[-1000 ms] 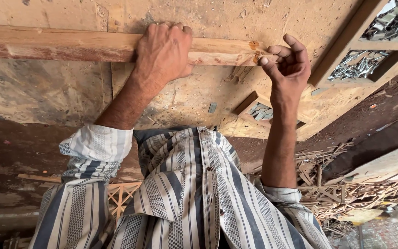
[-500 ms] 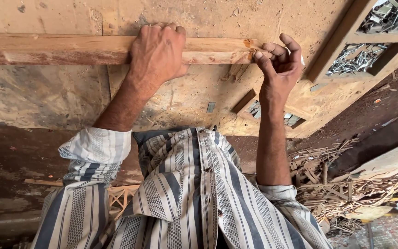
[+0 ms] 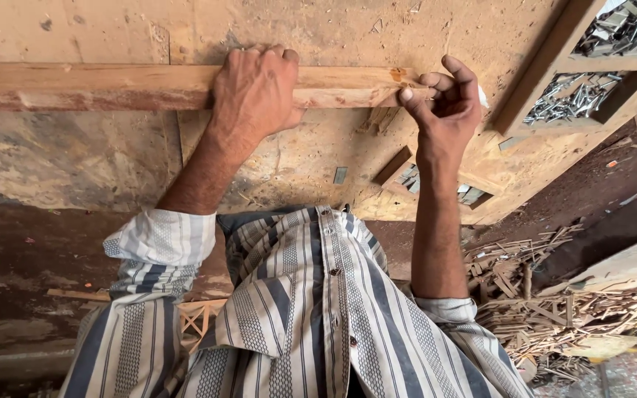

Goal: The person applies glue from a bottle to the ends of wood strips and joins them together on a workbench, then fits small metal fasteners into pre-cut joints at the junctions.

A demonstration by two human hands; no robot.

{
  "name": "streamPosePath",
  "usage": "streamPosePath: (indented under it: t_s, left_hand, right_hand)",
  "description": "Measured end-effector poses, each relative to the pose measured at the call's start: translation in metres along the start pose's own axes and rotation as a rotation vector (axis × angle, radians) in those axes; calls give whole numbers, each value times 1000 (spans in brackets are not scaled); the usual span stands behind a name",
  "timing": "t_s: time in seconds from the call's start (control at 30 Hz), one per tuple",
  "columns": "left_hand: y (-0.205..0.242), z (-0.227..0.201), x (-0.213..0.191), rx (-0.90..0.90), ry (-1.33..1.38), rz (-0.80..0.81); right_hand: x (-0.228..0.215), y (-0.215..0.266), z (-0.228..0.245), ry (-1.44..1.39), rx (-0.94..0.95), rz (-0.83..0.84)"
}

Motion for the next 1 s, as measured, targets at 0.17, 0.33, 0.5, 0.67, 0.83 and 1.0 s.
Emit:
streamPosePath:
  t_s: [0.17, 0.33, 0.5, 0.67, 0.83, 1.0]
  left_hand:
    - [3, 1, 2, 32, -20, -63]
    - [2, 1, 2, 3, -13, -13]
    - [3, -2, -1, 4, -50, -33]
    - [3, -2, -5, 16, -5, -47]
    - [4, -3, -5, 3, -12, -16]
    - [4, -3, -6, 15, 21, -24]
  right_hand:
    - [-4, 1, 3, -98, 59, 36]
    - [-20, 2, 7, -211, 135, 62]
    - [-18, 5, -8, -30, -25, 47]
    - [-19, 6, -12, 26, -126, 73]
    - [-18, 6, -9, 50, -167, 127]
    - [-18, 2, 0, 3, -71, 139]
Point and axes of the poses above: each hand's wrist, its own y-axis away from the middle knuckle, its own x-axis out of the palm, z = x × y, the point moved 1 cm from there along -y, towards the middle knuckle, and after that the axes turned 8 degrees about z, right-handed, at the moved point
